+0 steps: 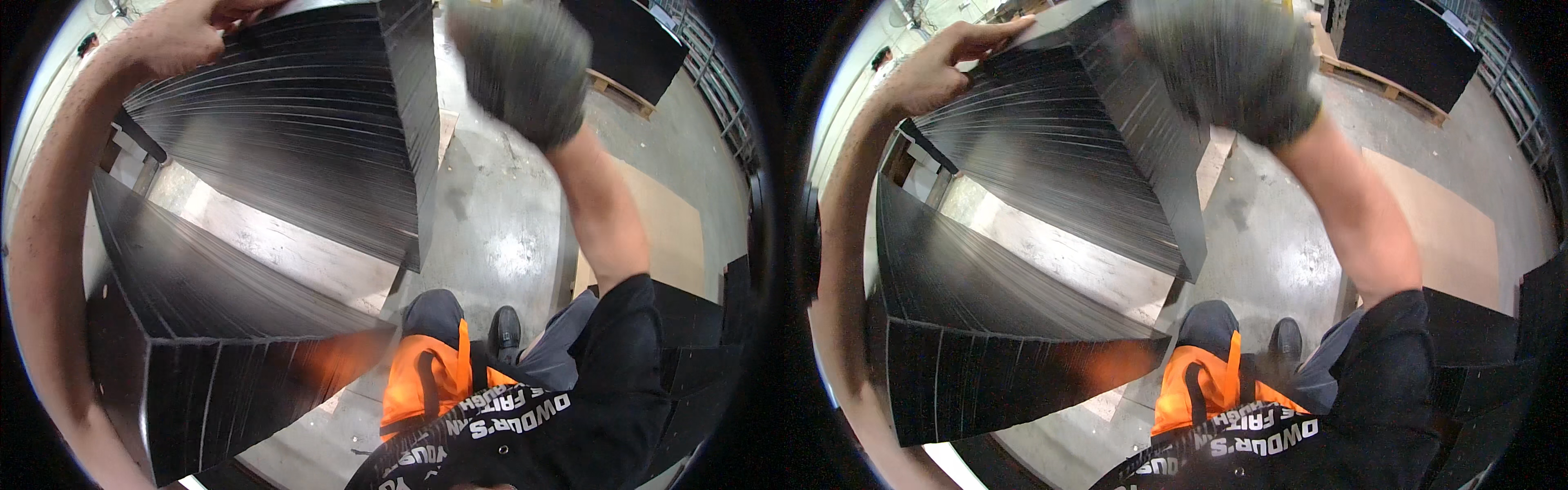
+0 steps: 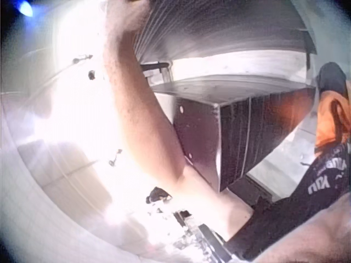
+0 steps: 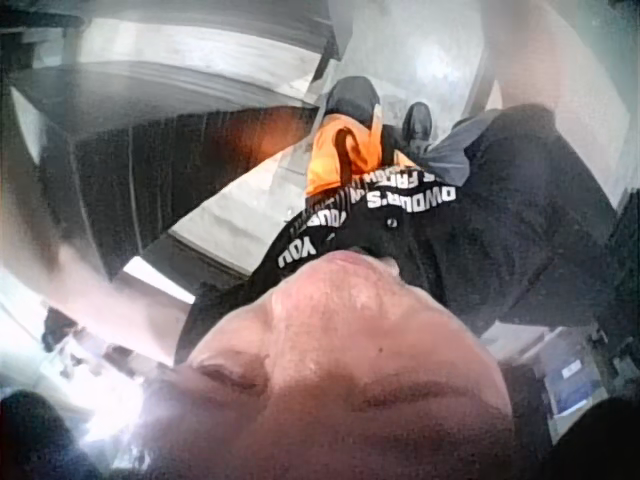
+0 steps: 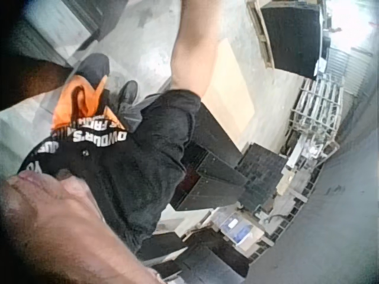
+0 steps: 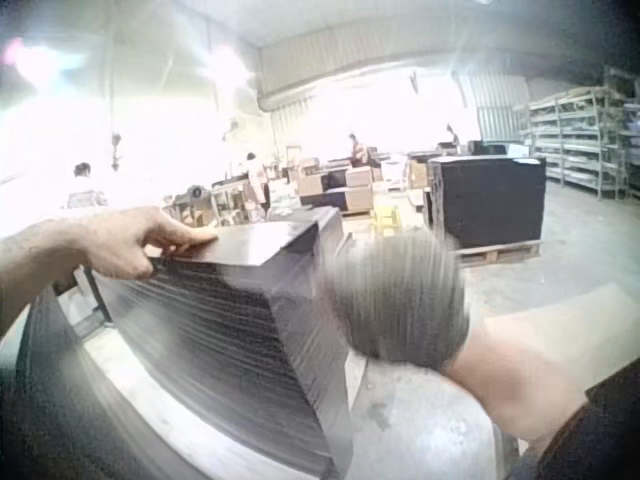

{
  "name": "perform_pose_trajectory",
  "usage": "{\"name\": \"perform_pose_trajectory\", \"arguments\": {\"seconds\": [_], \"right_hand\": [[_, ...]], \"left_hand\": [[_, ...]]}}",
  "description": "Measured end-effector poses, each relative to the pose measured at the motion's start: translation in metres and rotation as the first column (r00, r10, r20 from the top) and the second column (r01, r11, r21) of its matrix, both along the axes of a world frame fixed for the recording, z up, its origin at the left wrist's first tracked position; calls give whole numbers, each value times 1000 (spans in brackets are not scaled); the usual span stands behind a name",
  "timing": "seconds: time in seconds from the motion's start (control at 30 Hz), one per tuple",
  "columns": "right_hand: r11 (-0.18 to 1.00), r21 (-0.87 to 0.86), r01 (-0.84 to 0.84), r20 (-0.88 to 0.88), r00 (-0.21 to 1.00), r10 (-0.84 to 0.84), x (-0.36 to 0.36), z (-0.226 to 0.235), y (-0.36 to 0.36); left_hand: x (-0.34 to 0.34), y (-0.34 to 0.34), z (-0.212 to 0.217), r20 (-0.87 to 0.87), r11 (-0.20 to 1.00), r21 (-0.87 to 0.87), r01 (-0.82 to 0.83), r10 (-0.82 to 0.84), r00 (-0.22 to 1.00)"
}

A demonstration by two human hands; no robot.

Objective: The person wipes the edges and surfaces of stacked black wood-finished panels by hand with a cloth, then uses a red rubber mallet to gently tap the edge of a panel to align it within the stack.

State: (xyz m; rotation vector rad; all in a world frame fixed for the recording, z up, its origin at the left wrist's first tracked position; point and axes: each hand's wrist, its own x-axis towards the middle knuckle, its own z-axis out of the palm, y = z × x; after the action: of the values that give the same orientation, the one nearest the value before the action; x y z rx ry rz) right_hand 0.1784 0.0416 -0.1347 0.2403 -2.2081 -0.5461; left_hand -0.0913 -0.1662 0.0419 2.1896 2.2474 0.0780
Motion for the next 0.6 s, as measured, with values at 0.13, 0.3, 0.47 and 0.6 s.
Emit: {"name": "perform_pose_trajectory", "arguments": {"seconds": [0.13, 0.3, 0.47, 0.6], "right_hand": [[998, 30, -62, 253, 966, 52, 25, -82, -28], [994, 16, -105, 192, 976, 100, 10, -61, -16], [788, -564, -249, 19, 949, 313, -22, 45, 51], [969, 238, 64, 25, 997, -72, 23, -37, -55]], "left_hand": [[14, 4, -4, 13, 998, 35, -43, 43, 999], [11, 6, -4, -44, 998, 55, -34, 36, 998], [5, 7, -12, 16, 999, 42, -30, 29, 999], [5, -3, -4, 35, 996, 89, -27, 24, 999]]}}
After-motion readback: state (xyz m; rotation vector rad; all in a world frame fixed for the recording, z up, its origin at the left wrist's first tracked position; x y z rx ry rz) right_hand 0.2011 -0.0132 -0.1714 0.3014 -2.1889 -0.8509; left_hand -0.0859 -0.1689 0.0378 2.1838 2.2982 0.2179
